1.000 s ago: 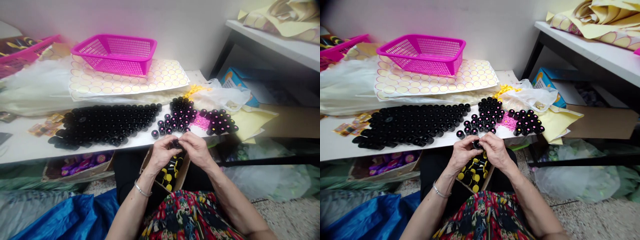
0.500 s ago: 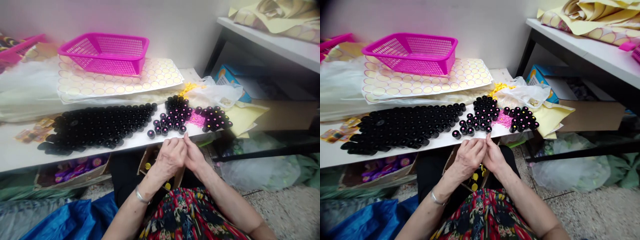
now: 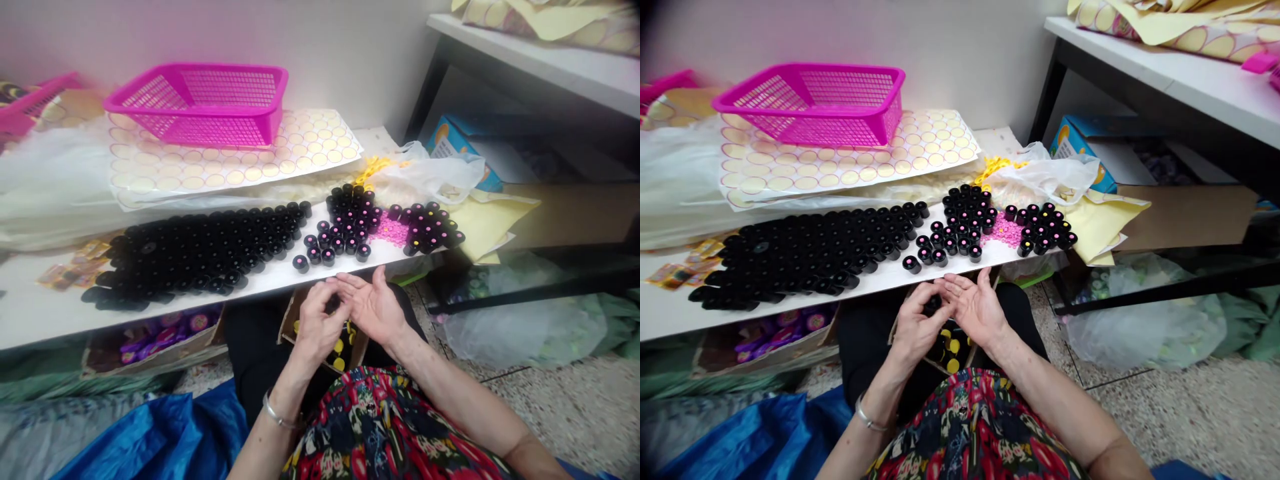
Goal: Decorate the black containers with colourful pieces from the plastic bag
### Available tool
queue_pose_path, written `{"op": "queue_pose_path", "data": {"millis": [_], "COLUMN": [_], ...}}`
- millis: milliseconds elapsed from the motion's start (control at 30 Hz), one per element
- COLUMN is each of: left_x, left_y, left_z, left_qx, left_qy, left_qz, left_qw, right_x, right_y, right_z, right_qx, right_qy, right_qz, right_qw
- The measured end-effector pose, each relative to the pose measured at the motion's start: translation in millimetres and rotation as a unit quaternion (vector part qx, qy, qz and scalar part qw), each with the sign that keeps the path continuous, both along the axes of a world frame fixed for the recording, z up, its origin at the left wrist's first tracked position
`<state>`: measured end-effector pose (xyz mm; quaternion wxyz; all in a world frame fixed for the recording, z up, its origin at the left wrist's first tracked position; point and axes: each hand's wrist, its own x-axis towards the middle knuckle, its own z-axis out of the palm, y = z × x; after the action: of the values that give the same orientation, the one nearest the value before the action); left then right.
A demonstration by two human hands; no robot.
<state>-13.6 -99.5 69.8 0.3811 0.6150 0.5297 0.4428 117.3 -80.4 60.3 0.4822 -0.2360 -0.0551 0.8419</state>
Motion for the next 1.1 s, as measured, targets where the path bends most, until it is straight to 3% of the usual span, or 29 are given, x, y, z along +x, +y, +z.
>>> {"op": "queue_pose_path", "data": {"millis": [100, 200, 433, 600, 667, 700, 800, 867, 967, 1100], "left_x": [7.7, 9.9, 11.2, 16.8, 17.7, 17.8, 17.2, 17.2, 18.5, 19.8], "left_y": [-5.1, -9.7, -14.2, -11.1, -9.5, -8.7, -7.2, -7.0, -7.2, -7.8], "left_z": [-4.8, -11.4, -25.4, -15.1, -10.0, -8.2, -6.4, -7.5, -10.1, -12.6], "left_qx": [0.078, 0.106, 0.125, -0.017, -0.117, -0.173, -0.310, -0.348, -0.348, -0.287], "left_qy": [0.166, 0.206, 0.081, -0.133, -0.251, -0.309, -0.430, -0.459, -0.455, -0.406], "left_qz": [-0.010, -0.008, 0.026, 0.037, 0.053, 0.066, 0.098, 0.108, 0.118, 0.111], "left_qw": [0.983, 0.973, 0.989, 0.990, 0.959, 0.933, 0.842, 0.810, 0.811, 0.861], "right_x": [-1.5, -2.2, -5.2, -6.2, -4.5, -3.1, 1.6, 4.0, 5.9, 7.8], "right_y": [-4.5, -7.5, -13.6, -21.5, -25.3, -27.0, -30.5, -31.2, -30.8, -30.5], "right_z": [1.8, 3.1, 3.3, 4.7, 3.2, 2.0, -1.7, -3.8, -6.3, -10.4], "right_qx": [0.016, 0.025, 0.049, 0.115, 0.178, 0.225, 0.377, 0.442, 0.493, 0.540], "right_qy": [-0.029, -0.048, -0.056, -0.180, -0.293, -0.362, -0.526, -0.568, -0.611, -0.662], "right_qz": [-0.013, -0.042, -0.072, -0.094, -0.115, -0.124, -0.136, -0.136, -0.144, -0.130], "right_qw": [0.999, 0.998, 0.995, 0.972, 0.932, 0.896, 0.750, 0.681, 0.602, 0.503]}}
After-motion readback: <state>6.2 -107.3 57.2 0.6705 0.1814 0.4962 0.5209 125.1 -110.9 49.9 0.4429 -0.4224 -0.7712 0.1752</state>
